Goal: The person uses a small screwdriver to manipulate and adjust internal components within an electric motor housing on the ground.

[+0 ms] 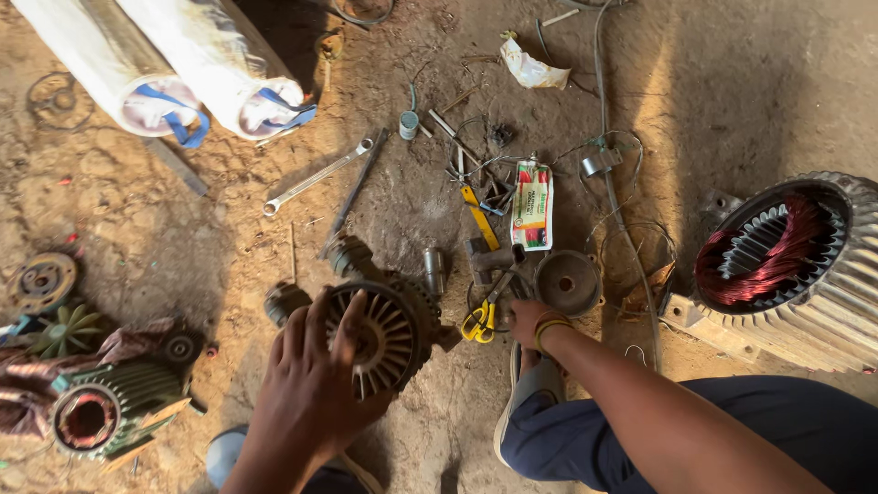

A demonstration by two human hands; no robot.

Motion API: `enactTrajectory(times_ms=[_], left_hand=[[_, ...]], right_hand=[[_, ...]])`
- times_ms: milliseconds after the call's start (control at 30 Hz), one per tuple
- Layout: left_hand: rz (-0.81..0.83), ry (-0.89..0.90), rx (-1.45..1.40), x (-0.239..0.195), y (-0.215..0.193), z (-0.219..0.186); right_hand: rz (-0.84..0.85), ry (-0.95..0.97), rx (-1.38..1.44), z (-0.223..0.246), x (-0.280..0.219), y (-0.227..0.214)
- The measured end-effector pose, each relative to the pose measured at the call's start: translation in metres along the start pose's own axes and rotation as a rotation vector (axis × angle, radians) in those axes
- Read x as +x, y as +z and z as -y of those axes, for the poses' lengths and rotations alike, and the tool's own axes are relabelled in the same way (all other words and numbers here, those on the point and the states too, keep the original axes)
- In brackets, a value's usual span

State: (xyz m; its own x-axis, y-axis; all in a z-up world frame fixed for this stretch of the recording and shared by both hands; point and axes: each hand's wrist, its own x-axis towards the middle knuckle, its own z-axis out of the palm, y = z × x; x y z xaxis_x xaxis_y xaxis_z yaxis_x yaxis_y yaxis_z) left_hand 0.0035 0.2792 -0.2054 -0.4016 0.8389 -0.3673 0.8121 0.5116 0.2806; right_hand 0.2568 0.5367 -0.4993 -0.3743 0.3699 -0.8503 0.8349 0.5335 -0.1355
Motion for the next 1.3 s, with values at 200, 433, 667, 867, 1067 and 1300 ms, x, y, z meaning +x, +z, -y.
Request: enactTrajectory(times_ms=[200, 433, 667, 867, 1067, 1300], left_hand=[[0.057, -0.017, 0.081, 0.008, 0.015, 0.014], [-0.097, 0.04, 0.173, 0.005, 0.045, 0.031], [-0.085, 0.067, 0.118, 0.009, 0.039, 0.025], [0.064, 0.034, 0.082, 0.014, 0.014, 0.011], [0.11, -0.037, 0.04, 0.013, -0.012, -0.009], [0.044, -0.032, -0.02, 0.004, -0.015, -0.012]], right_hand=[[-0.018, -0.128, -0.103, -0.004, 0.062, 0.042], [-0.288, 0.251, 0.248, 0.014, 0.102, 0.065], [-0.106, 0.389, 0.498, 0.018, 0.099, 0.042], [0.009, 0.473, 0.601, 0.02, 0.085, 0.059], [0.005, 0.435, 0.674, 0.021, 0.066, 0.075], [0.186, 0.376, 1.38, 0.014, 0.048, 0.087]])
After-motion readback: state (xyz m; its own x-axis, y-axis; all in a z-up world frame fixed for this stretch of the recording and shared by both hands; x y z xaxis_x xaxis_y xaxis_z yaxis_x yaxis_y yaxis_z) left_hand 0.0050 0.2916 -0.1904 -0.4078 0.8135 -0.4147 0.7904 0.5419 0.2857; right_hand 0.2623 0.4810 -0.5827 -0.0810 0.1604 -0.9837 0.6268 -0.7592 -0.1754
